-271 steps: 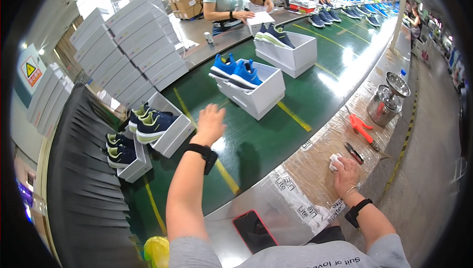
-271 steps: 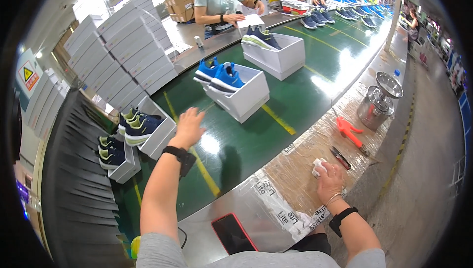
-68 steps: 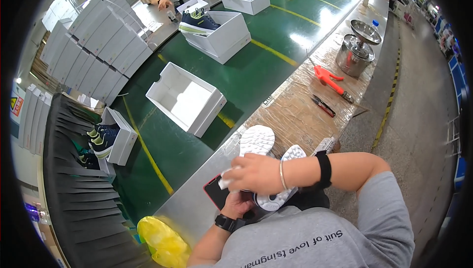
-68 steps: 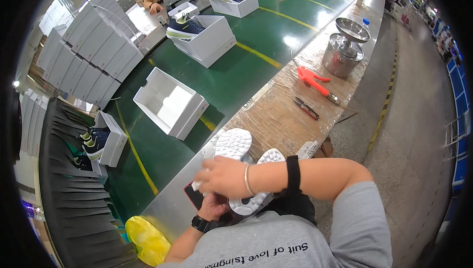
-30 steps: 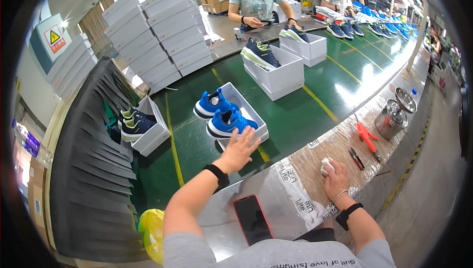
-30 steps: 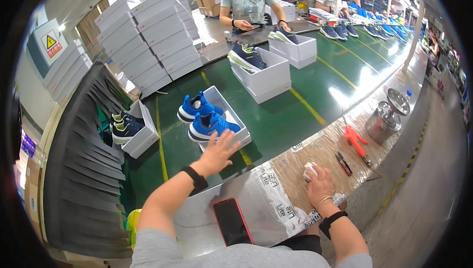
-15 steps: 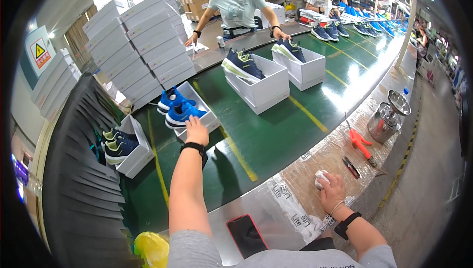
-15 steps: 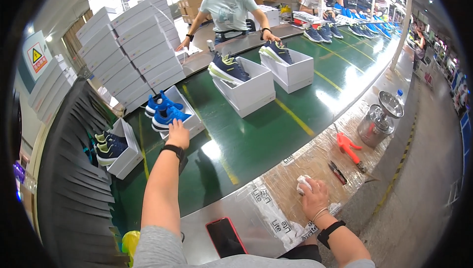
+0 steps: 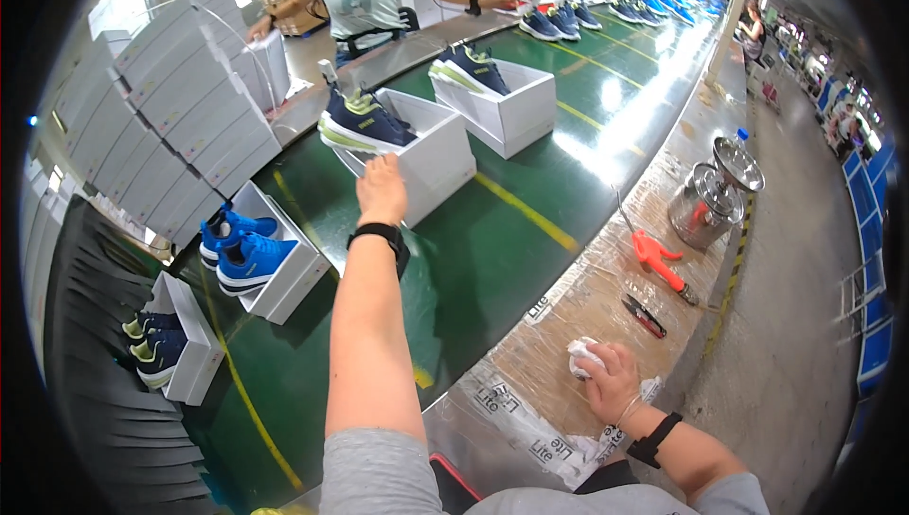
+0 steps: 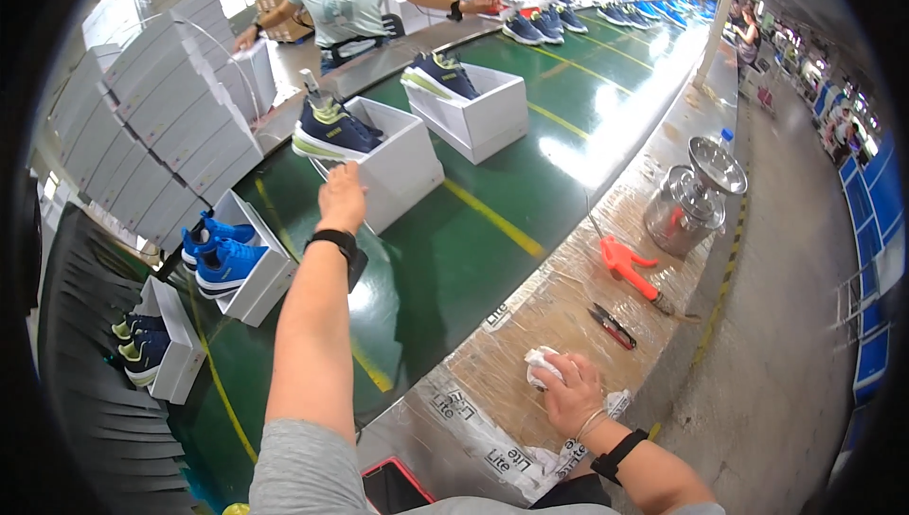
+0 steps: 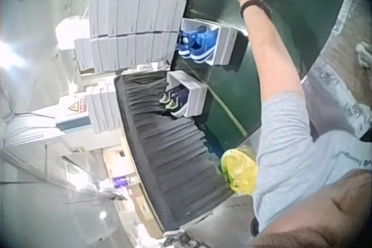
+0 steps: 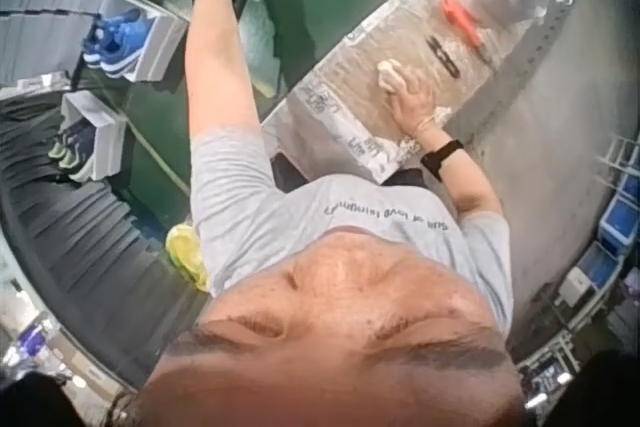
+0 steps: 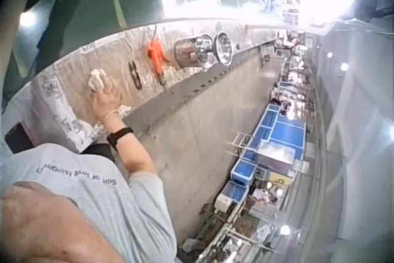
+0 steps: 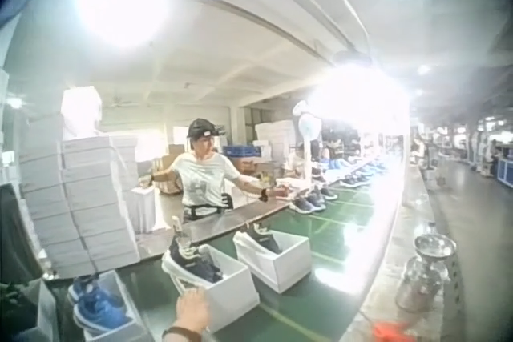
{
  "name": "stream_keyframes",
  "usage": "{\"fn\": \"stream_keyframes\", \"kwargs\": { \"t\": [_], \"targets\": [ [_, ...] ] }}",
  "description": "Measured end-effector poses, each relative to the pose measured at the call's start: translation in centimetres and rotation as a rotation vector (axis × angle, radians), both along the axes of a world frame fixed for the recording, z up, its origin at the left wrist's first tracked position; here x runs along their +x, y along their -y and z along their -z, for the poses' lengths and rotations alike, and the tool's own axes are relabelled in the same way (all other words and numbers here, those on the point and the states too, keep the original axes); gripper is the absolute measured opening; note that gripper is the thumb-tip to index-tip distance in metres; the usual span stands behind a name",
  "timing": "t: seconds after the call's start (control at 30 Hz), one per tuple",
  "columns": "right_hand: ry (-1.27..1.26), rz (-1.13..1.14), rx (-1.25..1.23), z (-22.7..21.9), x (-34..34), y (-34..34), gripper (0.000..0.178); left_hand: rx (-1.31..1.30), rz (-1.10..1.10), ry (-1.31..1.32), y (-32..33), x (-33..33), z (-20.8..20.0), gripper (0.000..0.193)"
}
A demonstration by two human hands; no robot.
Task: Inspecting and cleaning shoe soles with a cloth.
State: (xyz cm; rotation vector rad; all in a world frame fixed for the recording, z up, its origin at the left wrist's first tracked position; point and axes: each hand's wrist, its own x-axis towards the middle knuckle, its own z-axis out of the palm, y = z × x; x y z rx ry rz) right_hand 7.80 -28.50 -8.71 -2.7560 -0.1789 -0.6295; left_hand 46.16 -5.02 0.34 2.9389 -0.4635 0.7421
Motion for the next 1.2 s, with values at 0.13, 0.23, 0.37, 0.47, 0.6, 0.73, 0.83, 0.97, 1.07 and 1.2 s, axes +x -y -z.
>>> {"fn": "stream_keyframes", "kwargs": {
  "t": [0.13, 0.23, 0.37, 0.47, 0.6, 0.73, 0.83, 0.97, 1.07, 1.2],
  "targets": [
    [-0.014, 0.004, 0.008, 0.1, 0.1, 0.3, 0.042, -0.013, -0.03, -0.03, 0.0, 0.7, -1.2, 0.029],
    [-0.004, 0.01, 0.011, 0.0, 0.0, 0.3, 0.043, -0.051, 0.02, -0.19, -0.6, 0.4, -2.1, 0.034],
    [0.013, 0.001, 0.023, 0.4, 0.1, 0.5, 0.043, -0.026, 0.114, -0.252, -1.2, -1.4, -2.2, 0.038],
    [0.001, 0.009, 0.026, 0.2, -0.2, 0.6, 0.042, -0.038, 0.151, -0.259, -1.4, -4.6, -2.8, 0.038],
    [-0.004, 0.002, 0.031, 0.4, -0.4, 0.5, 0.041, -0.102, 0.178, -0.156, -3.1, -5.9, -3.6, 0.036],
    [-0.016, 0.016, 0.039, 0.1, -0.5, 0.5, 0.042, -0.104, 0.194, -0.118, -3.0, -5.6, -5.2, 0.032],
    [-0.013, 0.015, 0.029, 0.1, -0.5, 0.3, 0.042, -0.024, 0.154, -0.092, -4.2, -4.3, -3.1, 0.032],
    [-0.006, 0.011, 0.039, 0.2, -0.3, 0.3, 0.042, -0.068, 0.034, -0.112, -4.4, -3.9, 2.8, 0.03],
    [0.014, 0.003, 0.035, -0.1, -0.1, 0.4, 0.042, -0.057, 0.014, -0.066, -4.1, -4.0, 4.1, 0.028],
    [0.005, -0.003, 0.027, 0.1, -0.2, 0.2, 0.043, -0.073, 0.05, -0.115, -4.7, -5.2, 3.1, 0.024]
  ]
}}
